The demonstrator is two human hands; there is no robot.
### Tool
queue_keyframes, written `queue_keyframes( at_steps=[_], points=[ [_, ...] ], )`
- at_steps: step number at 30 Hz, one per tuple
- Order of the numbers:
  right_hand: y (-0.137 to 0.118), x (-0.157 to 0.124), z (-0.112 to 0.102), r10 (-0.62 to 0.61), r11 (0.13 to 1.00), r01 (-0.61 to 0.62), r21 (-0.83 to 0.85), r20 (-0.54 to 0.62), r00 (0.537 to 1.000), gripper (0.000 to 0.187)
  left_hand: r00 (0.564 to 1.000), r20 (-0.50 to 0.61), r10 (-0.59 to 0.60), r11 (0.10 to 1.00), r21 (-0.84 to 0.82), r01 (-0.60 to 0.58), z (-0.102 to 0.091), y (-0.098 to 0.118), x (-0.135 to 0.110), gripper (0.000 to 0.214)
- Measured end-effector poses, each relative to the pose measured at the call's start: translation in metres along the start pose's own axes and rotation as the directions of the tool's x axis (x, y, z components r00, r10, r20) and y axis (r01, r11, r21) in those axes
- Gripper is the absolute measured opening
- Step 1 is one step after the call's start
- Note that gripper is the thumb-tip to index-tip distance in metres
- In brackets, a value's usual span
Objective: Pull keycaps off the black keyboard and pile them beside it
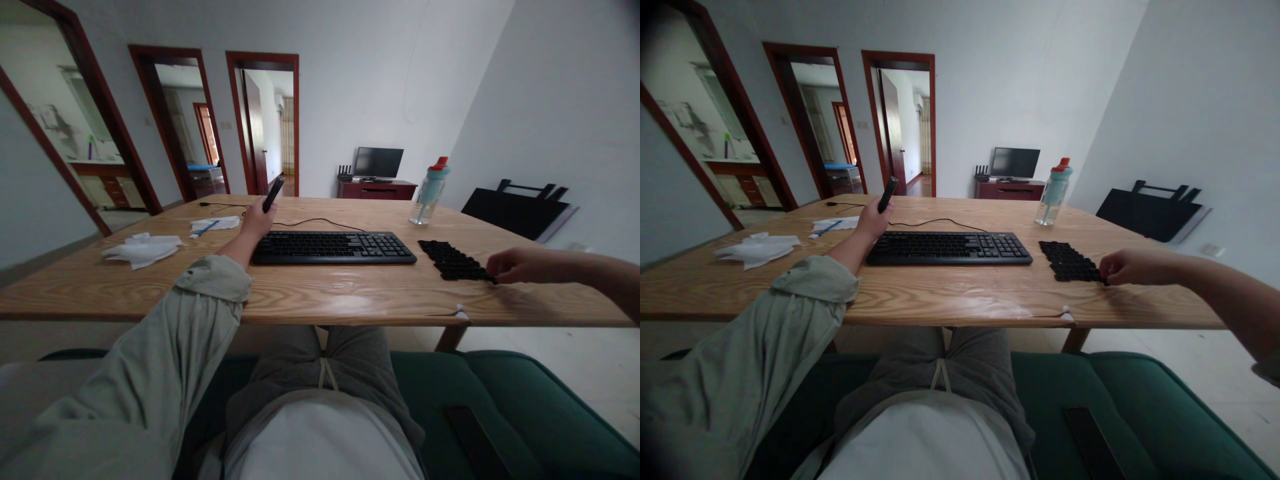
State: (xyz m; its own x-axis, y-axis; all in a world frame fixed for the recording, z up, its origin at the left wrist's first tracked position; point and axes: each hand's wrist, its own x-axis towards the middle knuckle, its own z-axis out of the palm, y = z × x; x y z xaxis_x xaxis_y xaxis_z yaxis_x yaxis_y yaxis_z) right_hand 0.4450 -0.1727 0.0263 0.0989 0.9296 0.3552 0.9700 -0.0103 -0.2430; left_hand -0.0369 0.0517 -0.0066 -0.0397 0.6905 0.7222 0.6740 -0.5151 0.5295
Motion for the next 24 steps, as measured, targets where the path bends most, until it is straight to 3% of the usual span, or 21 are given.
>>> queue_keyframes(
  at_steps=[5,9,12,14,15,17,19,21,24],
  points=[
    [-0.013,0.0,0.019,-0.05,0.998,0.058,-0.022,0.259,0.965,0.028,1.0,0.001,0.01,1.0,0.002,-0.01,-0.001,0.001,0.0,0.03],
    [0.0,0.015,0.031,-0.08,0.996,0.093,0.003,0.545,0.835,0.02,1.0,0.007,0.012,1.0,-0.003,-0.012,-0.001,0.0,-0.001,0.03],
    [0.013,0.025,0.034,-0.08,0.995,0.103,-0.003,0.604,0.793,0.02,1.0,0.003,0.019,1.0,-0.004,-0.019,-0.001,0.0,-0.001,0.031],
    [0.015,0.026,0.03,-0.08,0.994,0.105,-0.009,0.576,0.813,0.023,1.0,0.004,0.024,1.0,-0.013,-0.024,-0.001,0.001,-0.002,0.031],
    [0.013,0.025,0.026,-0.076,0.995,0.099,-0.015,0.529,0.845,0.025,1.0,0.007,0.026,1.0,-0.016,-0.026,-0.001,0.001,-0.002,0.031],
    [0.002,0.019,0.018,-0.058,0.997,0.069,-0.02,0.335,0.94,0.028,1.0,0.012,0.028,1.0,-0.013,-0.028,0.0,0.002,-0.002,0.033],
    [-0.017,0.011,0.013,-0.055,0.998,0.053,0.024,0.083,0.995,0.029,0.999,0.026,0.036,0.999,-0.001,-0.036,0.001,0.003,-0.003,0.036],
    [-0.042,0.005,0.015,-0.106,0.986,0.11,0.125,-0.038,0.994,0.031,0.997,0.061,0.044,0.998,0.03,-0.046,0.002,0.005,-0.004,0.038],
    [-0.084,0.003,0.034,-0.288,0.932,0.285,0.226,-0.02,0.957,0.032,0.985,0.164,0.049,0.989,0.127,-0.07,0.003,0.012,-0.007,0.04]
  ],
)
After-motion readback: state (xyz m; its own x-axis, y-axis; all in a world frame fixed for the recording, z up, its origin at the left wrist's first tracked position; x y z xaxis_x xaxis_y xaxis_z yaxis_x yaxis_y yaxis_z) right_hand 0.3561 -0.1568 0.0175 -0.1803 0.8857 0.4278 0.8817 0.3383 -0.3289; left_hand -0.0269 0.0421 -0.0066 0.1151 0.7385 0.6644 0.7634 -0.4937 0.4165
